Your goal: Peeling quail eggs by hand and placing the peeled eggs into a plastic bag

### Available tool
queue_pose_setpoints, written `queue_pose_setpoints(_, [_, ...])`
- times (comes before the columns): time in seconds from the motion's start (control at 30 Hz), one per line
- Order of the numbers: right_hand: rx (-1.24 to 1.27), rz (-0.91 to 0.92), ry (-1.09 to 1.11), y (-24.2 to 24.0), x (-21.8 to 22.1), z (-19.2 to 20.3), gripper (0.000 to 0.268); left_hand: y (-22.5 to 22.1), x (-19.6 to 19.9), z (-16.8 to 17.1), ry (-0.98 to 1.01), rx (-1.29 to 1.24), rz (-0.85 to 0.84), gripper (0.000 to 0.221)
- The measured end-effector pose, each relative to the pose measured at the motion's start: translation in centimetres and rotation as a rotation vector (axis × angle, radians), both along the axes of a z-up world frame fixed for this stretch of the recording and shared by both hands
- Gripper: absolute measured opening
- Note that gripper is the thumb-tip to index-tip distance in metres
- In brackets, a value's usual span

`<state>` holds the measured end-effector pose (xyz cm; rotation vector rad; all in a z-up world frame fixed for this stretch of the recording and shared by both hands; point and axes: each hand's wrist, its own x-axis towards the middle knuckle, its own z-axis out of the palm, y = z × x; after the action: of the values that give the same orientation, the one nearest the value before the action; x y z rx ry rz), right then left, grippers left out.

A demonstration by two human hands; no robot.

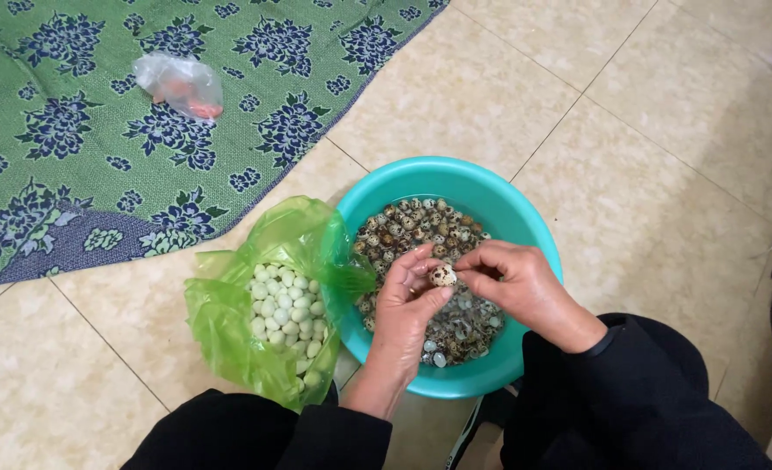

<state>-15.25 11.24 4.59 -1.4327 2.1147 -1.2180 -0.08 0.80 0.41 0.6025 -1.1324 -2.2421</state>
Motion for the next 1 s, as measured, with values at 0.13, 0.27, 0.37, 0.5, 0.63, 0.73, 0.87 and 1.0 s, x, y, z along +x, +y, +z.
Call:
queue_pose_setpoints(0.13, [0.012,-0.035,0.051,0.0,0.7,0.6,0.003,0.2,0.3,1.1,-0.028,-0.053,-0.002,0.061])
queue_pose_setpoints(0.27, [0.025,-0.052,0.091,0.0,0.7,0.2,0.004,0.5,0.3,1.0,-0.021,-0.085,-0.008,0.059])
queue_pose_setpoints(0.37, [0.031,-0.058,0.061,0.0,0.4,-0.5,0.005,0.4,0.4,0.6,-0.021,-0.080,-0.019,0.055])
queue_pose_setpoints(0.5, [0.063,-0.088,-0.127,0.1,-0.1,-1.0,0.004,0.4,0.1,-1.5,0.008,0.000,-0.012,0.040])
queue_pose_setpoints(0.63, [0.051,-0.116,-0.256,0.4,-1.1,-1.9,0.005,0.4,-0.1,-1.0,0.045,0.074,0.008,0.039])
queue_pose_setpoints(0.73, [0.107,-0.128,-0.262,0.4,-1.8,-2.2,0.005,-0.1,-0.1,-0.4,0.109,0.163,-0.002,0.037])
queue_pose_setpoints(0.87, [0.111,-0.117,-0.265,0.4,-2.0,-2.7,0.013,-0.2,-0.7,-1.5,0.136,0.211,-0.016,0.038])
queue_pose_setpoints(1.0, [0.053,-0.093,-0.194,0.5,-1.9,-1.9,0.010,-0.1,-0.9,-0.8,0.120,0.221,-0.023,0.036])
